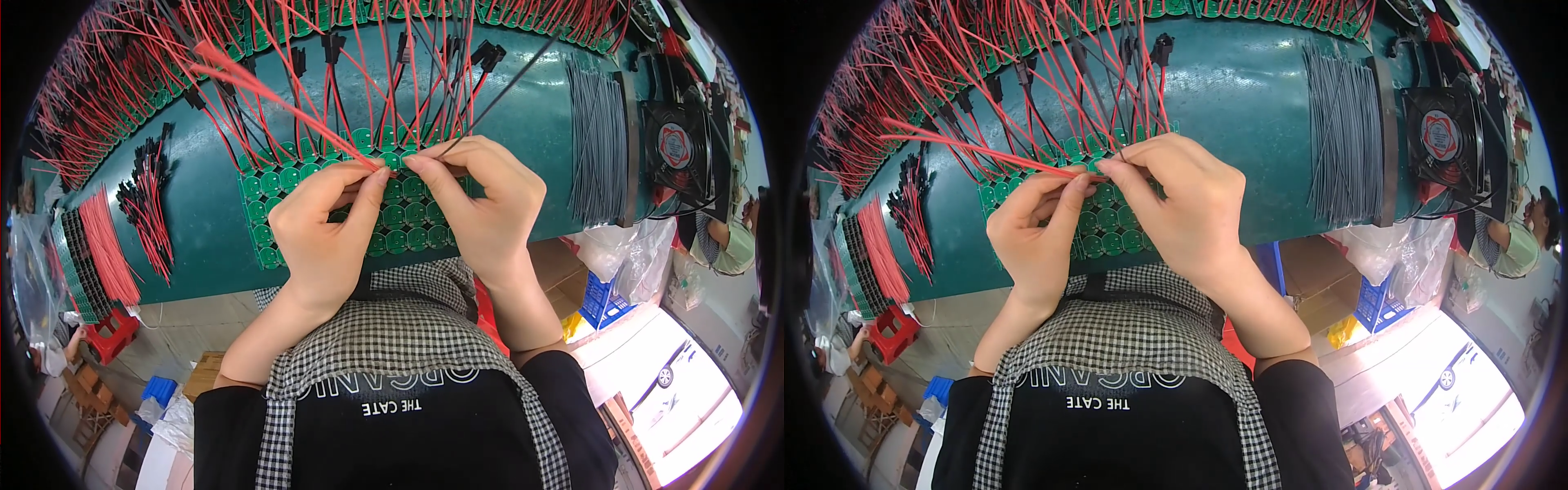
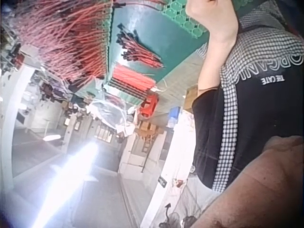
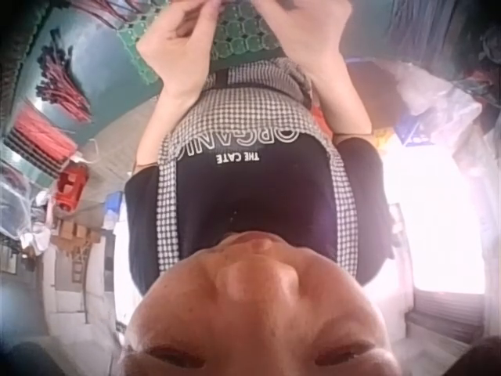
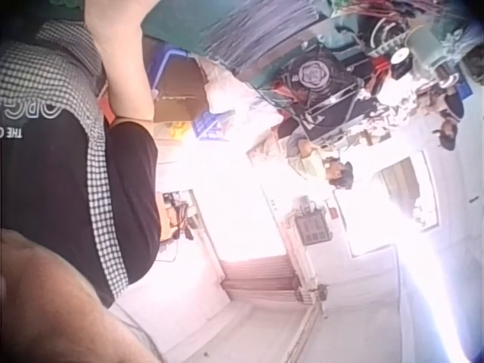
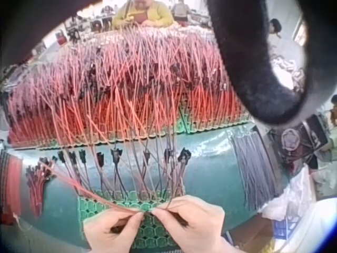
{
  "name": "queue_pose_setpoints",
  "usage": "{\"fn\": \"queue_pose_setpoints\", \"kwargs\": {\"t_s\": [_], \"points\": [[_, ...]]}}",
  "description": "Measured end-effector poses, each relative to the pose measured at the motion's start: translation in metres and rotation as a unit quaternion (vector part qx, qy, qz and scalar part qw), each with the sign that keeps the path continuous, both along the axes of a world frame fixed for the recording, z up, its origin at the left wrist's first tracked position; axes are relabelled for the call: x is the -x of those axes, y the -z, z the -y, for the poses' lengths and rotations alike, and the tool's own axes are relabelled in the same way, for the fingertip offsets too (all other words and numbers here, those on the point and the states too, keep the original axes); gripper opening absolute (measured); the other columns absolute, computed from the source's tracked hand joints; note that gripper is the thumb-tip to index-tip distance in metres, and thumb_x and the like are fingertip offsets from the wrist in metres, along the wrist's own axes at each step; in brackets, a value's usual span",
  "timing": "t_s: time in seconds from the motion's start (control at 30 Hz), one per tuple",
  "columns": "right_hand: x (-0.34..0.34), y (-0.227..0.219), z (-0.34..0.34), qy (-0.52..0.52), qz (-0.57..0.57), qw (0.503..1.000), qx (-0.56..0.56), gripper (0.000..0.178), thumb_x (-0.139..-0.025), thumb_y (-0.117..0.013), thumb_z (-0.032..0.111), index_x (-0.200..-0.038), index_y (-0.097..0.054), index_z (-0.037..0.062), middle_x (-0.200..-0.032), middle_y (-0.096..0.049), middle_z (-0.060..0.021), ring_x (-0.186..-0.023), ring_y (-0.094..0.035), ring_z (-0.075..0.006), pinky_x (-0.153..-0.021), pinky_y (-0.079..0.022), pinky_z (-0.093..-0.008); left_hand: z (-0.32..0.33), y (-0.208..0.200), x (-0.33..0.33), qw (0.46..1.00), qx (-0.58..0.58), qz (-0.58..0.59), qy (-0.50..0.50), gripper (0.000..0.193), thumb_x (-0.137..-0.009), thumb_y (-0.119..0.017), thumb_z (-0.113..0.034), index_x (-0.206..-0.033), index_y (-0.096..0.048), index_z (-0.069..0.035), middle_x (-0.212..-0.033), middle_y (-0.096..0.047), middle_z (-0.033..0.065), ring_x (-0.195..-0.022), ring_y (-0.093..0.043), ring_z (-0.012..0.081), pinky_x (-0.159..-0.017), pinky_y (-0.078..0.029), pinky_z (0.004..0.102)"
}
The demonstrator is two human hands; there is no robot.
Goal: The person inserts wires and connectors into a circuit board by hand.
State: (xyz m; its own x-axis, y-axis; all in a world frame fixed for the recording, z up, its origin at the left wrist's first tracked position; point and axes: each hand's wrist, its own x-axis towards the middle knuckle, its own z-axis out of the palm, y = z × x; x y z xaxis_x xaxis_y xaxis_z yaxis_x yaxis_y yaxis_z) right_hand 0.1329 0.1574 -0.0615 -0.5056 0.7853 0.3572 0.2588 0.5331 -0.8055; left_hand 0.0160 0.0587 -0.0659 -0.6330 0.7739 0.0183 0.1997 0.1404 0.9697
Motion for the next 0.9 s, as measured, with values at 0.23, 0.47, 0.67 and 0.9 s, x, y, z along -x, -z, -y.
{"fn": "queue_pose_setpoints", "kwargs": {"t_s": [0.23,0.47,0.67,0.9], "points": [[0.000,-0.016,0.002,0.040,0.021,0.999,-0.020,0.011,-0.075,-0.074,0.010,-0.081,-0.068,0.0034,-0.066,-0.062,-0.0059,-0.054,-0.058,-0.0167,-0.048,-0.045,-0.0267,-0.007,-0.001,-0.002,0.994,-0.011,-0.104,0.021,0.021,-0.079,-0.069,0.002,-0.100,-0.068,0.001,-0.084,-0.069,0.0117,-0.072,-0.067,0.0145,-0.064,-0.054,0.0236],[-0.084,-0.036,-0.052,0.324,0.289,0.897,-0.080,0.030,-0.074,-0.077,0.025,-0.091,-0.064,0.0039,-0.083,-0.058,-0.0078,-0.069,-0.056,-0.0202,-0.063,-0.045,-0.0318,-0.010,-0.002,-0.004,0.999,-0.027,-0.032,0.017,0.047,-0.080,-0.066,0.007,-0.125,-0.055,0.000,-0.082,-0.068,0.0076,-0.076,-0.066,0.0116,-0.066,-0.055,0.0237],[-0.104,-0.028,-0.057,0.305,0.424,0.847,-0.100,0.037,-0.076,-0.073,0.036,-0.089,-0.062,0.0043,-0.088,-0.061,-0.0103,-0.079,-0.062,-0.0290,-0.069,-0.047,-0.0385,-0.012,-0.005,-0.006,0.999,-0.026,-0.021,0.022,0.052,-0.084,-0.064,0.005,-0.131,-0.043,0.003,-0.089,-0.065,0.0094,-0.081,-0.066,0.0143,-0.072,-0.054,0.0226],[-0.111,-0.034,-0.077,0.256,0.446,0.858,-0.015,0.021,-0.080,-0.068,0.022,-0.079,-0.065,0.0007,-0.073,-0.065,-0.0123,-0.069,-0.063,-0.0309,-0.065,-0.048,-0.0380,-0.003,-0.005,0.000,0.997,-0.065,-0.029,0.000,0.042,-0.081,-0.065,0.006,-0.121,-0.053,0.001,-0.088,-0.068,0.0094,-0.079,-0.067,0.0140,-0.071,-0.054,0.0239]]}}
